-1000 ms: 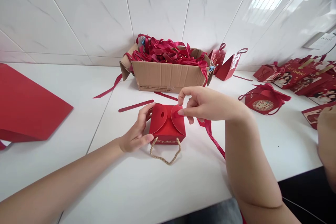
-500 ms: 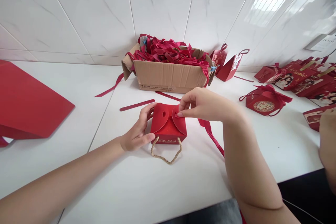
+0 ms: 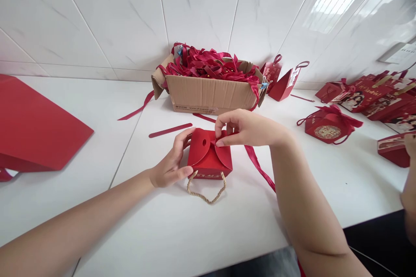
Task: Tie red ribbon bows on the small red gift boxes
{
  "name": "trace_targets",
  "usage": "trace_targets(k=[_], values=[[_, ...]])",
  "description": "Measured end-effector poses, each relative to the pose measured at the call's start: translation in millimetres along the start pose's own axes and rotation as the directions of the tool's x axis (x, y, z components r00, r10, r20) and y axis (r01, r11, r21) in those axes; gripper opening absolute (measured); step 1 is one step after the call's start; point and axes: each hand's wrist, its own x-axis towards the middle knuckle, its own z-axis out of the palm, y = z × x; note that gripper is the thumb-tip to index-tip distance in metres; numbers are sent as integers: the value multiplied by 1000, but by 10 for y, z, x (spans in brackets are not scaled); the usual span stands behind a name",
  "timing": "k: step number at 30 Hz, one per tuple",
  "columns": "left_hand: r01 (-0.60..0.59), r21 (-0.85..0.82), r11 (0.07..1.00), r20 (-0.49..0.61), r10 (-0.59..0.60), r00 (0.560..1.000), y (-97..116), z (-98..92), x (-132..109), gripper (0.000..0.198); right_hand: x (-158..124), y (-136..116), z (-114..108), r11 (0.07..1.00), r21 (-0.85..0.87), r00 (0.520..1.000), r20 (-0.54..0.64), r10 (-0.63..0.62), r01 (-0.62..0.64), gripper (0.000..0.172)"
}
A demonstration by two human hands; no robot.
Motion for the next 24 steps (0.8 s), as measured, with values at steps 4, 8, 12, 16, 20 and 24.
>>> trace_targets(k=[4,8,12,16,20,24], values=[[-43,14,999,10,43,999,13,4,17,75,-33,90,-72,993,105,995,70,-66,58,24],[-118,-11,993,53,119,992,36,16,36,75,-71,164,-145,981,128,970,177,-169,147,25],[-109,-54,993,90,113,989,50,24,34,76,-59,215,-159,957,193,934,244,-261,217,30],[-82,-83,993,96,90,991,48,21,24,78,2,274,-123,926,272,891,302,-340,261,31],[-77,-77,994,91,84,992,47,19,21,78,60,336,-85,890,366,853,336,-399,272,26],[-79,-72,994,94,85,992,44,21,18,77,76,361,-68,882,416,855,353,-380,220,27]])
